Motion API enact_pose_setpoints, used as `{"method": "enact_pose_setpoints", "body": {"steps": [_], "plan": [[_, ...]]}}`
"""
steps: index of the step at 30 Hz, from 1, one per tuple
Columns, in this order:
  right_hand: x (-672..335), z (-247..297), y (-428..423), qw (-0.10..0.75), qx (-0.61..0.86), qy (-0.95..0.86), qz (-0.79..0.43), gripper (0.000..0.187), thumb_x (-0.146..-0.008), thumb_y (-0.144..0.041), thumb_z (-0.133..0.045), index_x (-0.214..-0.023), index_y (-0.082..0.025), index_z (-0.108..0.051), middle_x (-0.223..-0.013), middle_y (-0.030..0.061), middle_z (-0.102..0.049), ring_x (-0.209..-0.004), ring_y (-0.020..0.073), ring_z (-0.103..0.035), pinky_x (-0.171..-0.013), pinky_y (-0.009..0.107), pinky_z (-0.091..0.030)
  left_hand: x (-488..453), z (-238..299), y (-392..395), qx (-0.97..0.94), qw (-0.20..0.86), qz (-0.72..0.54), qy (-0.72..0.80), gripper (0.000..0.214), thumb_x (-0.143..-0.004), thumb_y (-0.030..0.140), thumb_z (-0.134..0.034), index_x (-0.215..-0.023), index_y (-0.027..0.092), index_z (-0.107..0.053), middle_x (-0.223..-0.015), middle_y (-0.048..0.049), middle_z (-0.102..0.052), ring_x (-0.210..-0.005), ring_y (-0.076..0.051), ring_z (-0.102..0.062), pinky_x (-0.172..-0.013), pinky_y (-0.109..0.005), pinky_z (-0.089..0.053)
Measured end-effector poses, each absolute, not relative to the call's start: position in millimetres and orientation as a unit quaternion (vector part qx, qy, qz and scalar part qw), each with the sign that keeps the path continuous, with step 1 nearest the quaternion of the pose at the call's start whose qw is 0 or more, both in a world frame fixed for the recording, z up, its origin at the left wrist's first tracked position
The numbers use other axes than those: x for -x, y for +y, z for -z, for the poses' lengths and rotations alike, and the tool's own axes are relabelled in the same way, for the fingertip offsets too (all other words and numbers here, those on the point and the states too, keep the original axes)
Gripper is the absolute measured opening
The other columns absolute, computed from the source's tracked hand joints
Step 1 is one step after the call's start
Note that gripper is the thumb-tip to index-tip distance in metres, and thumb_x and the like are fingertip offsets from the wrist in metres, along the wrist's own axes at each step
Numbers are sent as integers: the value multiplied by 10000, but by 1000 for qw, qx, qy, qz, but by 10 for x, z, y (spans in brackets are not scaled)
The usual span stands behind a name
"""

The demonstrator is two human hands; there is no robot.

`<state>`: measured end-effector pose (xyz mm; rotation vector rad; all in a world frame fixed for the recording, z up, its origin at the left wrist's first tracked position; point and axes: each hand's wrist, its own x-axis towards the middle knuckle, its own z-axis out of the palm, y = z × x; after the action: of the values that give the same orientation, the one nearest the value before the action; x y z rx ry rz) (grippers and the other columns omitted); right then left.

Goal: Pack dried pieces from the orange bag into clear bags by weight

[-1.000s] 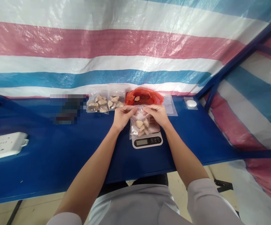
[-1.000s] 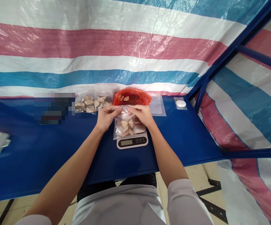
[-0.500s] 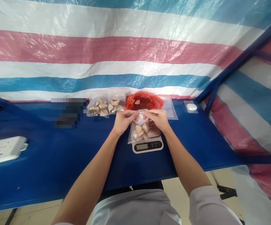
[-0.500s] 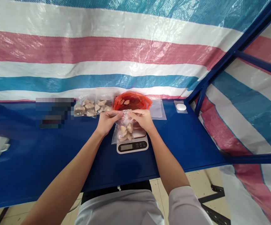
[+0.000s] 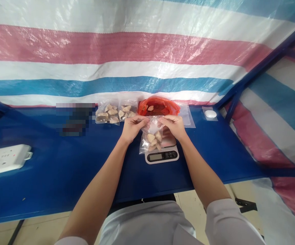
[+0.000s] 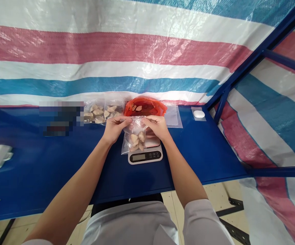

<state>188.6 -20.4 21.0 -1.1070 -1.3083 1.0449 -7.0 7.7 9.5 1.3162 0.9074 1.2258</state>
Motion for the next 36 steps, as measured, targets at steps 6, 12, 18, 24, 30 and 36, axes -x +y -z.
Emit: {"method": "enact_pose_setpoints", "body": {"steps": [6, 12, 18, 24, 30, 36], "plan": [[-1885, -193, -191, 528, 458, -594, -400, 293, -737, -483, -779, -738, -189, -774, -719, 28, -748, -684, 177, -689, -681, 302, -566, 53, -119, 49, -550, 543, -508, 380, 430, -629, 521, -878, -800, 138, -783, -664, -45, -744, -589, -178, -680, -640, -312, -576], [-1891, -179, -191, 532, 461, -581, -408, 285, -761, -474, -762, -766, -189, -767, -730, 25, -745, -675, 165, -677, -665, 293, -553, 43, -124, 46, -549, 544, -514, 372, 412, -658, 523, -863, -777, 138, -779, -639, -41, -738, -564, -171, -674, -619, -304, -571], [-1880, -171, -188, 532, 461, -590, -395, 275, -760, -459, -765, -795, -186, -767, -753, 30, -753, -718, 176, -689, -703, 304, -557, 55, -108, 55, -571, 527, -510, 368, 390, -700, 523, -836, -795, 147, -792, -651, -39, -741, -581, -170, -672, -646, -304, -565], [-1869, -195, -187, 540, 463, -585, -390, 247, -763, -432, -751, -761, -184, -749, -718, 21, -741, -687, 167, -670, -703, 301, -547, 79, -72, 79, -584, 504, -516, 372, 378, -733, 533, -807, -778, 158, -793, -639, -29, -730, -599, -171, -661, -661, -305, -553], [-1843, -215, -198, 517, 468, -602, -389, 268, -787, -440, -733, -696, -188, -750, -747, 33, -754, -737, 188, -697, -747, 308, -555, 86, -72, 69, -599, 497, -505, 373, 362, -751, 522, -797, -744, 160, -787, -674, -35, -739, -633, -169, -653, -667, -289, -541], [-1929, -205, -179, 505, 457, -573, -456, 323, -755, -516, -772, -747, -193, -764, -749, 32, -753, -680, 188, -711, -630, 291, -569, 115, -102, 70, -594, 508, -503, 369, 348, -766, 512, -790, -713, 168, -778, -653, -24, -724, -626, -158, -639, -652, -273, -526]]}}
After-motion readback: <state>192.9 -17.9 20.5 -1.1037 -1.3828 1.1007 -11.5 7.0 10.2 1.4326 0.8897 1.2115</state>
